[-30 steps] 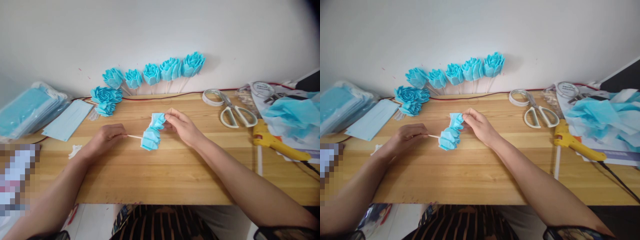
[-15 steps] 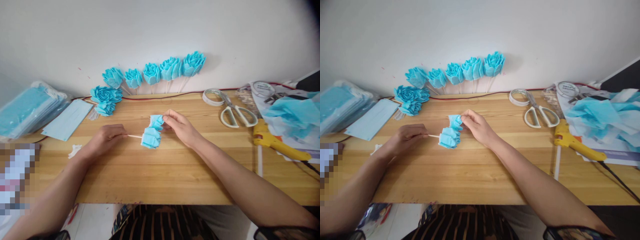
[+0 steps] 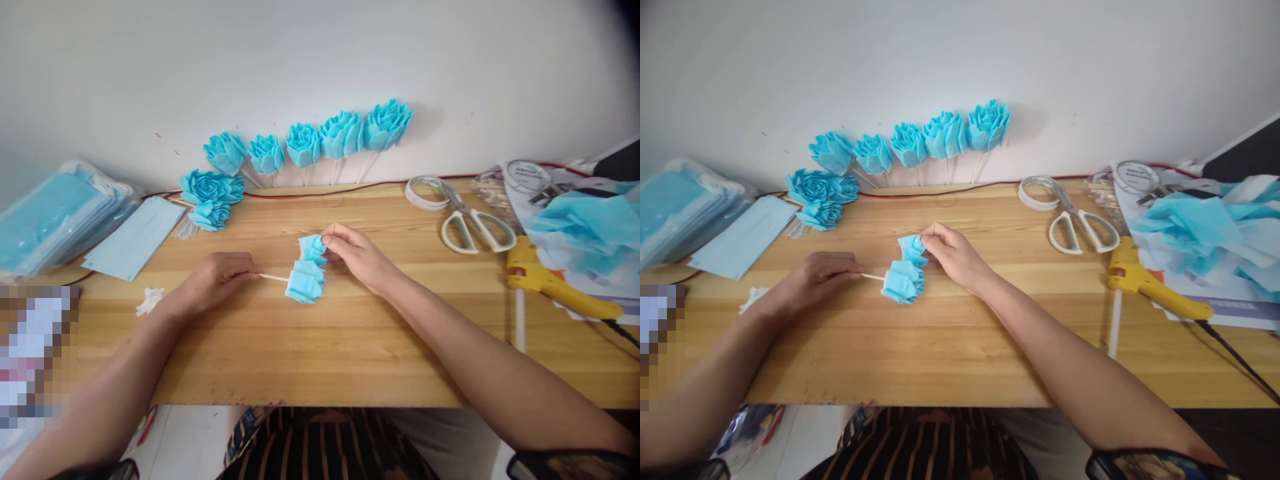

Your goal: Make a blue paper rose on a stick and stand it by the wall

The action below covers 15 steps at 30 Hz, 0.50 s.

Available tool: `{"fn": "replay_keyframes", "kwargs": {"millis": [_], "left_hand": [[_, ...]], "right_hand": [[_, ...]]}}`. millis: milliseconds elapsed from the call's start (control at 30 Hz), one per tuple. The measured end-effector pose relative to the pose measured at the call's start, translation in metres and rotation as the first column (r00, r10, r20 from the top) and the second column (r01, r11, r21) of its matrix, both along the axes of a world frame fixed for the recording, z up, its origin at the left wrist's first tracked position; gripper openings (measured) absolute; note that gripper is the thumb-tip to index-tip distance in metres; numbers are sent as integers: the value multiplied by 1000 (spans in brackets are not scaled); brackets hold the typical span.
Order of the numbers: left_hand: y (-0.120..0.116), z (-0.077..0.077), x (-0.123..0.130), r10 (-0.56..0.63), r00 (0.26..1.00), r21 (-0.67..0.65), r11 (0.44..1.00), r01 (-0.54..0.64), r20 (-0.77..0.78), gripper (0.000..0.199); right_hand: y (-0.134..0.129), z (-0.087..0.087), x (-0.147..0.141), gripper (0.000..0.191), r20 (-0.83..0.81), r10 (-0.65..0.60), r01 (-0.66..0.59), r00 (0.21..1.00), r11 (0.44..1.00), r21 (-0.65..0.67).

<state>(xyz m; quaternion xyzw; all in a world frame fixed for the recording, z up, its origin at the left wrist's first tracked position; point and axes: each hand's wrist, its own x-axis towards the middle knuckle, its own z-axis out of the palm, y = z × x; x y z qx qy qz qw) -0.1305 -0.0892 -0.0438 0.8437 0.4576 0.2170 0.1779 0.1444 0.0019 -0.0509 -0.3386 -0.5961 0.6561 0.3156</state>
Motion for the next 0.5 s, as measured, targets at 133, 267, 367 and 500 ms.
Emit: {"fn": "replay_keyframes", "kwargs": {"millis": [133, 267, 367, 500], "left_hand": [[4, -1, 5, -45, 999, 76, 996, 46, -13, 29], [7, -5, 7, -49, 998, 70, 996, 47, 30, 28], [7, -8, 6, -39, 999, 80, 996, 37, 31, 23], [6, -10, 5, -1, 1000, 81, 997, -1, 29, 19]], "right_hand": [[1, -4, 0, 20, 3, -2, 2, 1000, 999, -39], [2, -5, -1, 21, -1, -10, 10, 1000, 998, -67], [3, -6, -1, 21, 5, -13, 13, 1000, 998, -62], [3, -8, -1, 20, 19, -13, 14, 1000, 999, -39]]}}
